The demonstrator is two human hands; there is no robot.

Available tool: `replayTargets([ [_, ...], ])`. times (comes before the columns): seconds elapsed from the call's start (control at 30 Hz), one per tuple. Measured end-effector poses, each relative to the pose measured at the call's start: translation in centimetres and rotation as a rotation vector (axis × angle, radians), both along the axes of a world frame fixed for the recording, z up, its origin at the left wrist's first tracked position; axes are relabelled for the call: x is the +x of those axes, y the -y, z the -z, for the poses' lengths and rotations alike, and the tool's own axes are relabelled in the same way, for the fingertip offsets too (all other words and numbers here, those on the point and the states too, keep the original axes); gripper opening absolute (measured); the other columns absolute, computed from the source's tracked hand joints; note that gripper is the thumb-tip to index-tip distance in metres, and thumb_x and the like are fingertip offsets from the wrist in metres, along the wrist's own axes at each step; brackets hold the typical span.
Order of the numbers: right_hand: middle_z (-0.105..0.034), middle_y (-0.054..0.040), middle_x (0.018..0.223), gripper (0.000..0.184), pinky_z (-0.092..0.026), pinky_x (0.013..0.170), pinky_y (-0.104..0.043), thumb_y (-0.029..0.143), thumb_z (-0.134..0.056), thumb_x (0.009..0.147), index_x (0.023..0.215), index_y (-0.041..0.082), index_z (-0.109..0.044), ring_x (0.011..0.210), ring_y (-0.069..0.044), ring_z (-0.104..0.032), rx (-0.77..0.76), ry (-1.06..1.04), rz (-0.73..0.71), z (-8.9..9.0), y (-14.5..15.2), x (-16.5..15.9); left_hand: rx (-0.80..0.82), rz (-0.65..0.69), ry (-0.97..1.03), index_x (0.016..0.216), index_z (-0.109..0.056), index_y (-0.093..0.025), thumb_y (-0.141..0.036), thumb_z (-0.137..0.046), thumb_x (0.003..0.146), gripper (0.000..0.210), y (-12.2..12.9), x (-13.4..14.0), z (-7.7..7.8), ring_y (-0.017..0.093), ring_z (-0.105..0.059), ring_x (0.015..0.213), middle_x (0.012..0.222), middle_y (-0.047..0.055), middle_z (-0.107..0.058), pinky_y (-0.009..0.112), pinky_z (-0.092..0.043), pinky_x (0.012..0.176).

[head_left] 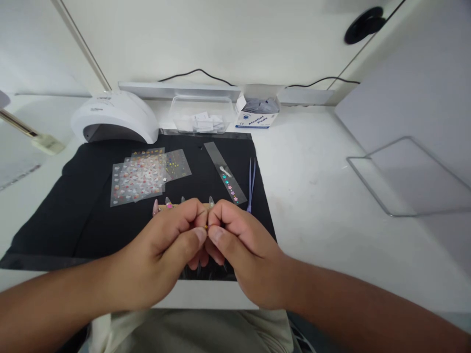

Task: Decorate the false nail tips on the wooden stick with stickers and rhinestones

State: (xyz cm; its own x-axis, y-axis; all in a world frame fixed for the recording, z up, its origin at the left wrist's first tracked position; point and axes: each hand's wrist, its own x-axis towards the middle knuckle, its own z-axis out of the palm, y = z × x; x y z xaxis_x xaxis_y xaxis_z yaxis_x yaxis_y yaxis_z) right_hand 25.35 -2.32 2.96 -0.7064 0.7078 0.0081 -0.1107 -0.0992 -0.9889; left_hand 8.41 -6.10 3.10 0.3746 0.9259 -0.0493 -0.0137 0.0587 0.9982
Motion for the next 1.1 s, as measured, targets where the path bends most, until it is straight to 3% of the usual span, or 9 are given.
replayTargets([
  [0.17,-0.049,0.0058,0.067,0.027,-0.043,0.058,-0.024,0.042,-0.055,0.096,0.082,0.021,-0.045,0.061,-0.010,-0.054,-0.128,-0.142,0.014,0.43,-0.14,0.22,-0.142,-0.035,0.330,0.089,-0.057,-0.019,-0.034,-0.051,0.098,0.019,0.15,0.28,0.13,0.015,-0.061,0.074,0.069,-0.001,-0.057,0.026,-0.048,0.067],
  [0.27,-0.050,0.0054,0.066,0.028,-0.043,0.060,-0.026,0.043,-0.056,0.095,0.082,0.021,-0.046,0.060,-0.010,-0.052,-0.134,-0.161,0.040,0.67,-0.20,0.30,-0.130,-0.123,0.388,0.095,-0.058,-0.020,-0.035,-0.059,0.094,0.015,0.20,0.41,-0.04,0.016,-0.064,0.072,0.072,-0.001,-0.061,0.026,-0.051,0.066],
  [0.33,-0.050,0.0052,0.067,0.029,-0.043,0.061,-0.027,0.044,-0.055,0.096,0.081,0.021,-0.047,0.060,-0.010,-0.050,-0.104,-0.147,0.071,0.71,-0.20,0.34,-0.094,-0.168,0.361,0.095,-0.059,-0.020,-0.034,-0.060,0.093,0.014,0.20,0.39,-0.18,0.015,-0.064,0.071,0.076,-0.001,-0.063,0.027,-0.053,0.066],
  [0.57,-0.050,0.0039,0.071,0.024,-0.042,0.061,-0.025,0.037,-0.052,0.098,0.083,0.020,-0.046,0.064,-0.010,-0.049,-0.027,-0.114,0.064,0.39,-0.26,0.41,0.077,-0.133,0.076,0.089,-0.063,-0.019,-0.023,-0.058,0.096,0.009,0.16,0.37,-0.58,0.010,-0.062,0.071,0.077,-0.001,-0.066,0.020,-0.051,0.067],
  [0.9,-0.052,0.0038,0.069,0.016,-0.044,0.059,-0.023,0.029,-0.053,0.094,0.081,0.020,-0.050,0.063,-0.010,-0.051,-0.033,-0.058,0.068,0.13,-0.18,0.51,0.219,-0.188,-0.089,0.085,-0.058,-0.020,-0.015,-0.053,0.095,0.012,-0.03,0.69,-0.77,0.007,-0.063,0.064,0.069,-0.005,-0.062,0.015,-0.050,0.058],
  [1.1,-0.052,0.0045,0.068,0.011,-0.042,0.054,-0.021,0.024,-0.058,0.087,0.079,0.019,-0.051,0.059,-0.008,-0.049,-0.063,-0.032,0.069,-0.23,-0.29,0.39,0.288,-0.149,-0.122,0.087,-0.056,-0.021,-0.013,-0.048,0.096,0.015,0.07,0.53,-0.69,0.006,-0.061,0.064,0.072,-0.005,-0.064,0.015,-0.048,0.058],
])
